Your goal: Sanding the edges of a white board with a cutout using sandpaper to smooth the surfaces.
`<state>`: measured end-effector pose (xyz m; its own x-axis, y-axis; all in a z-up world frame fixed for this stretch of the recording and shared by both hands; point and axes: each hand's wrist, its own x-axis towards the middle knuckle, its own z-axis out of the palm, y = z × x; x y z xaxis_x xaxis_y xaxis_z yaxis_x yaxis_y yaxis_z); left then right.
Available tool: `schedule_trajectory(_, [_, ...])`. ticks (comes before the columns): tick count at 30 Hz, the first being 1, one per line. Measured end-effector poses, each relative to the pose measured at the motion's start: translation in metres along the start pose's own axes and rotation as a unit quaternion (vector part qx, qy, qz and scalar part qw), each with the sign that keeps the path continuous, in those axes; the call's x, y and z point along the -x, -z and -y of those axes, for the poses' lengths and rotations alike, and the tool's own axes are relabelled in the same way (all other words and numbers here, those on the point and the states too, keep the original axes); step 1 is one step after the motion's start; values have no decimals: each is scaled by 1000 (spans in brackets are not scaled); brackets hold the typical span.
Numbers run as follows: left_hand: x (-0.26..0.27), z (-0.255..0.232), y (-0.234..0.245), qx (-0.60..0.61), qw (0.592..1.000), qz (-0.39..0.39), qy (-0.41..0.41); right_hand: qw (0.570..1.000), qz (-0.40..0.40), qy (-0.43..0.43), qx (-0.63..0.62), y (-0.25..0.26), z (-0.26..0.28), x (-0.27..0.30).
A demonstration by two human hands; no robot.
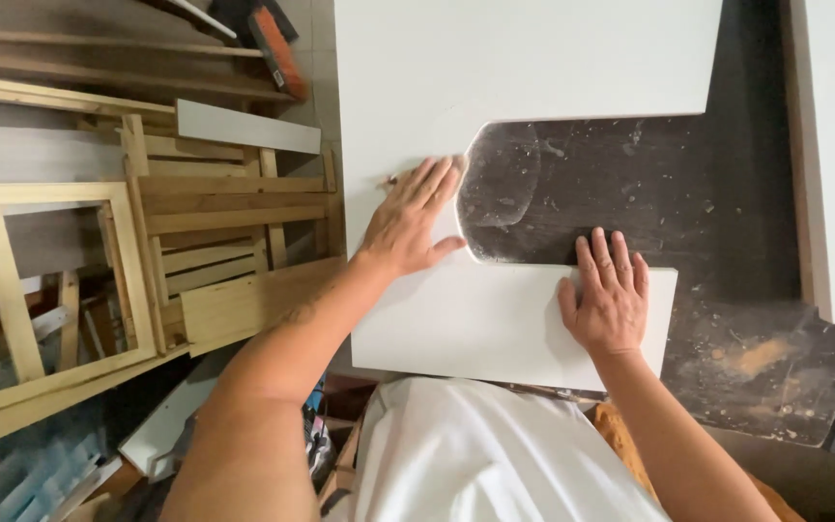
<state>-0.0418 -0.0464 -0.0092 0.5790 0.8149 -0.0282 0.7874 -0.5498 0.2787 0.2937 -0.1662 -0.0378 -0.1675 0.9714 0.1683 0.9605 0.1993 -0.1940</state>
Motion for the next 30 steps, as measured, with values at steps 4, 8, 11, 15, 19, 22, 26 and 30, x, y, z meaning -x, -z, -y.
schedule_trajectory(4, [-73, 9, 18, -18, 998, 46, 38, 1000, 17, -6, -1, 14, 10, -8])
schedule_trajectory(8, [-17, -7, 24, -8, 1000, 10, 10, 1000, -16, 3, 2, 1, 2, -5])
schedule_trajectory(11, [27, -3, 8, 7, 999, 35, 9, 1000, -23, 5, 3, 0, 0, -5])
schedule_trajectory(15, [-54, 21, 0, -41, 999, -9, 3, 999, -36, 6, 6, 0, 3, -9])
schedule_trajectory(19, [-60, 10, 10, -7, 999, 22, 33, 999, -30, 10, 12, 4, 4, -5])
schedule_trajectory(22, [-1, 0, 18, -4, 999, 42, 17, 1000, -30, 2, 5, -1, 2, -10])
schedule_trajectory(26, [-2, 10, 2, -40, 999, 1, -10, 1000, -24, 5, 0, -1, 1, -4])
schedule_trajectory(30, [-76, 24, -14, -16, 1000, -7, 0, 1000, -22, 11, 8, -1, 1, -3])
